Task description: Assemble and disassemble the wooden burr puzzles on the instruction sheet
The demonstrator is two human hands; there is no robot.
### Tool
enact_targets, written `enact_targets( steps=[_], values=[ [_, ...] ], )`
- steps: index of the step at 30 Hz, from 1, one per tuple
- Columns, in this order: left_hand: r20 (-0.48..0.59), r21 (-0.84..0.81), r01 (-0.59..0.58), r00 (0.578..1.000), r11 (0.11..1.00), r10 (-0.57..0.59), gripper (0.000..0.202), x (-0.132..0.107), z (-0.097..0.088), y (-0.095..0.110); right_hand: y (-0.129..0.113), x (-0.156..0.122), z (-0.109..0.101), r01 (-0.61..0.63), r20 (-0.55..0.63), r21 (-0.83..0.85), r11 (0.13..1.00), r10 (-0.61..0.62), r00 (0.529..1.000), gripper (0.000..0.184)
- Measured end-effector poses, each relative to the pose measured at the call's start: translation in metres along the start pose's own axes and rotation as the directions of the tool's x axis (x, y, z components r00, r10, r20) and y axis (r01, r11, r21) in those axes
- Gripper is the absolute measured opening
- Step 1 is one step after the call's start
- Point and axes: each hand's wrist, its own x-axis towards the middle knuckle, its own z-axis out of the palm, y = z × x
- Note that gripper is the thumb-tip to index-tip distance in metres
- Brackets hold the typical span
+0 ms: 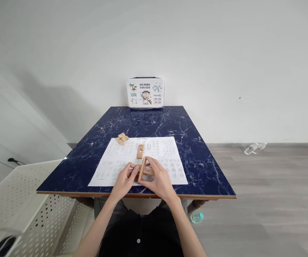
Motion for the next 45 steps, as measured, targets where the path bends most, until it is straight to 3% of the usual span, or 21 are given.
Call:
enact_targets(
  steps=[8, 16, 24, 33, 45],
  values=[
    [0.027, -0.028, 0.003, 1.0, 1.0, -0.003, 0.039, -0.003, -0.001, -0.002, 0.001, -0.002, -0.002, -0.07, 0.03, 0.07, 0.995, 0.068, 0.997, 0.086],
    [0.054, 0.001, 0.013, 0.998, 1.0, -0.013, 0.039, -0.003, -0.003, 0.0, -0.005, -0.004, -0.005, -0.042, 0.074, 0.096, 0.995, 0.035, 0.997, 0.084],
    [0.107, -0.07, 0.039, 0.994, 0.997, -0.032, 0.038, -0.005, -0.003, -0.002, -0.016, -0.004, -0.007, -0.045, 0.09, 0.119, 0.992, 0.034, 0.995, 0.078],
    [0.094, 0.099, -0.03, 0.995, 0.995, 0.02, 0.044, -0.003, -0.006, -0.006, -0.016, -0.003, -0.009, -0.043, 0.08, 0.154, 0.987, 0.031, 0.996, 0.082],
    [0.119, 0.029, 0.004, 0.993, 1.0, -0.007, 0.043, -0.003, -0.006, -0.008, -0.021, -0.001, -0.01, -0.055, 0.08, 0.181, 0.982, 0.042, 0.996, 0.082]
  ],
)
